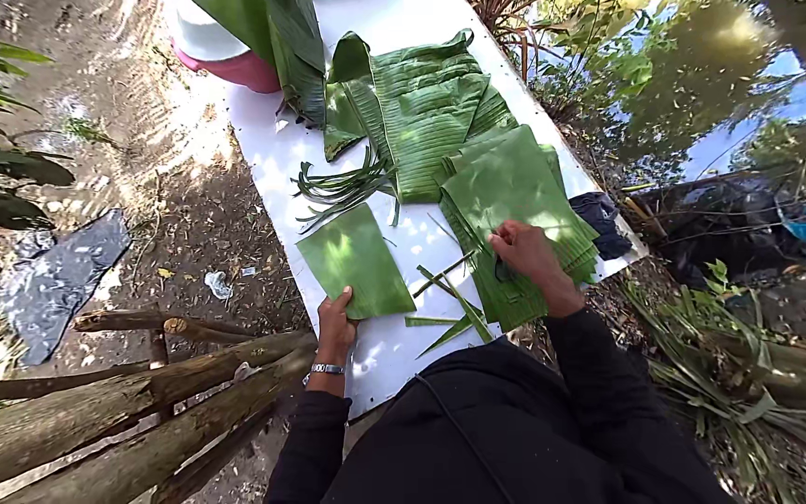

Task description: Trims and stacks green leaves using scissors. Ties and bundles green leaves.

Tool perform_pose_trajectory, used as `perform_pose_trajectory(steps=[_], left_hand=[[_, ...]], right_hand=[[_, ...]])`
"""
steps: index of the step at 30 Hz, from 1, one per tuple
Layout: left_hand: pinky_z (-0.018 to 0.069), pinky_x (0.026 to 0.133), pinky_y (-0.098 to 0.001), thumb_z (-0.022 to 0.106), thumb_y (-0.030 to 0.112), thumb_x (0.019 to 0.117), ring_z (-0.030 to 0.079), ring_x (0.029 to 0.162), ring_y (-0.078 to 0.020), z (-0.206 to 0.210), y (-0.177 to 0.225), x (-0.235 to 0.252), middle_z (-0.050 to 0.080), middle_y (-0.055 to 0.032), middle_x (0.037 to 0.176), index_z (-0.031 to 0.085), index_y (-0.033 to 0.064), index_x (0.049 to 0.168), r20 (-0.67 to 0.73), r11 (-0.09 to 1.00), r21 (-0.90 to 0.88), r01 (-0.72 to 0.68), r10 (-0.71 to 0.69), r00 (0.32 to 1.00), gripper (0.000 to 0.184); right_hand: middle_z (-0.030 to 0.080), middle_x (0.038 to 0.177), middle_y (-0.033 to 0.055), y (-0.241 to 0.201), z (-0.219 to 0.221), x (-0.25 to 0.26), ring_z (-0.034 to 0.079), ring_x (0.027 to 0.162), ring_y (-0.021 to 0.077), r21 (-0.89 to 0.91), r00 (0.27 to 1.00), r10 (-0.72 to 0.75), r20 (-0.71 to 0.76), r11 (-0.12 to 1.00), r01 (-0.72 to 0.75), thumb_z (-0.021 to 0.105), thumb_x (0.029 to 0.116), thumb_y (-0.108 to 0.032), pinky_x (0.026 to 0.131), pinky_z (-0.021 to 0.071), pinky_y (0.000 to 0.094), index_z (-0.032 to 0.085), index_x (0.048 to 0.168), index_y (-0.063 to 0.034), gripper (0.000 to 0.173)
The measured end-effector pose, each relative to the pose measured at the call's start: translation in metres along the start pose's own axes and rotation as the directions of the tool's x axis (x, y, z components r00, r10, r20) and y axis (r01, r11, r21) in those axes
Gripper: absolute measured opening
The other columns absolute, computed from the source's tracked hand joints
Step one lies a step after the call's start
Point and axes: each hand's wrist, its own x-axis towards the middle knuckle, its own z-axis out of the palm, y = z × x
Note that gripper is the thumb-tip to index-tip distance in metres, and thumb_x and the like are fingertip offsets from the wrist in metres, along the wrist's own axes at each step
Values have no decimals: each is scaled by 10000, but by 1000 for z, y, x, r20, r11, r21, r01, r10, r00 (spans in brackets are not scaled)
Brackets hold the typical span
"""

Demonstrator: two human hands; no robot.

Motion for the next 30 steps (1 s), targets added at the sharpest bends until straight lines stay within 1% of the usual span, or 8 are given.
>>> perform_pose_trajectory(steps=[3,6,10,14,17,21,25,30], left_hand=[[633,757,-414,514,62,1055,732,864,-241,-1,-1,2,709,-168,1001,560,-43,1218,4,1000,-1,2,-2,1000,199],[635,752,-404,514,63,1055,735,855,-229,0,1,-1,713,-159,987,563,-36,1212,4,1000,-4,-7,7,1000,192],[633,757,-400,521,66,1054,734,858,-227,-3,0,-1,714,-160,985,564,-36,1216,-2,1000,-14,-1,1,1000,196],[633,748,-408,525,70,1054,734,859,-237,1,2,-1,712,-167,994,562,-43,1222,-6,1000,17,-1,1,1000,205],[631,757,-407,538,72,1050,730,863,-233,3,2,0,708,-166,998,562,-48,1225,-18,999,43,-11,12,1000,213],[629,754,-399,536,67,1048,727,860,-222,2,1,-1,704,-159,997,560,-41,1225,-23,999,35,-4,5,1000,208],[630,759,-398,522,58,1052,729,861,-222,2,0,-1,707,-159,989,561,-46,1215,-22,1000,26,-18,19,1000,198],[632,757,-403,526,69,1054,733,862,-228,1,0,0,711,-162,991,564,-40,1219,-14,1000,14,-1,1,1000,201]], right_hand=[[700,807,120,-19,21,-15,682,754,316,18,989,-49,139,999,47,663,998,-343,703,533,590,724,1000,-61,289],[716,1039,165,-2,5,-19,692,956,385,-59,999,-39,25,997,40,637,1018,-371,797,528,656,724,1119,-65,334],[672,1098,297,56,-57,-37,649,1013,526,-248,944,275,-183,916,-315,575,1014,-158,805,473,746,667,1153,5,233],[650,1201,307,113,-73,-65,610,1144,513,-312,834,552,-22,789,-530,727,900,-184,914,442,735,613,1299,6,456],[660,1118,285,139,-51,-70,626,1061,479,-166,866,499,-37,851,-498,843,842,-321,916,455,696,591,1297,26,626],[666,1080,267,160,-40,-75,631,1030,431,-94,901,418,-121,898,-429,784,904,-276,941,449,648,675,1158,48,425],[678,1089,281,162,-49,-79,648,1030,438,-93,903,419,-93,899,-427,736,952,-274,939,452,650,670,1166,49,393],[659,872,86,164,-47,-85,562,586,120,374,858,513,-35,803,-464,718,956,-143,560,517,321,602,1203,19,318]])
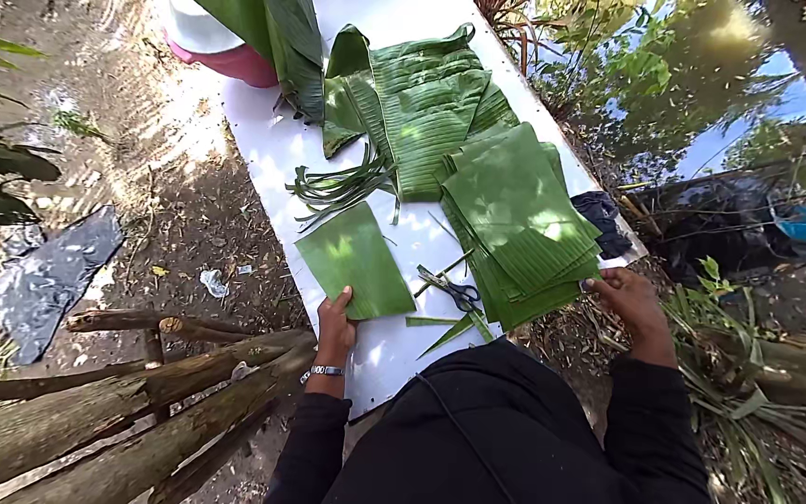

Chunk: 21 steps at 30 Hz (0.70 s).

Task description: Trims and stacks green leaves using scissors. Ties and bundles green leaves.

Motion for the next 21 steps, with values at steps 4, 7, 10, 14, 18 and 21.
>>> perform_pose_trajectory(steps=[4,7,10,14,18,21], left_hand=[[632,763,-405,524,67,1056,734,863,-233,-2,1,0,713,-165,996,565,-46,1216,13,1000,-1,-4,4,1000,201],[633,761,-405,524,64,1054,733,858,-230,-2,0,0,711,-160,989,564,-43,1213,7,1000,-1,-5,5,1000,196],[635,753,-408,522,64,1055,735,857,-233,-2,0,0,713,-162,986,566,-44,1212,5,1000,3,-5,5,1000,195],[636,745,-406,518,62,1056,737,849,-231,-2,0,-1,716,-161,982,564,-42,1211,10,1000,0,-5,5,1000,193],[636,744,-405,512,71,1061,735,851,-229,-2,0,-1,716,-156,986,565,-39,1214,19,1000,2,-14,14,1000,196],[633,762,-406,506,66,1063,733,863,-229,-3,0,-1,714,-163,993,563,-45,1216,31,1000,-9,-16,16,999,198]], right_hand=[[711,796,14,8,7,0,530,465,56,419,998,6,59,907,-30,507,1070,-97,471,504,223,645,1102,-8,167],[696,773,12,8,6,-1,536,471,55,426,1000,0,-12,905,5,543,1054,-83,461,501,217,657,1101,13,156],[682,926,98,-8,-3,-12,610,642,133,88,982,-97,-159,990,112,624,1018,-145,582,546,325,657,1185,29,243],[678,1072,261,-35,-22,-26,699,805,327,-143,873,-226,-433,973,182,559,1052,-197,743,596,519,641,1257,52,332],[666,1010,178,-46,-33,-26,675,727,166,13,755,-216,-619,958,285,554,1050,-154,696,612,345,626,1244,83,315],[674,868,41,-47,-28,-24,622,577,76,370,831,-146,-537,844,388,543,1041,-65,589,595,256,603,1188,78,214]])
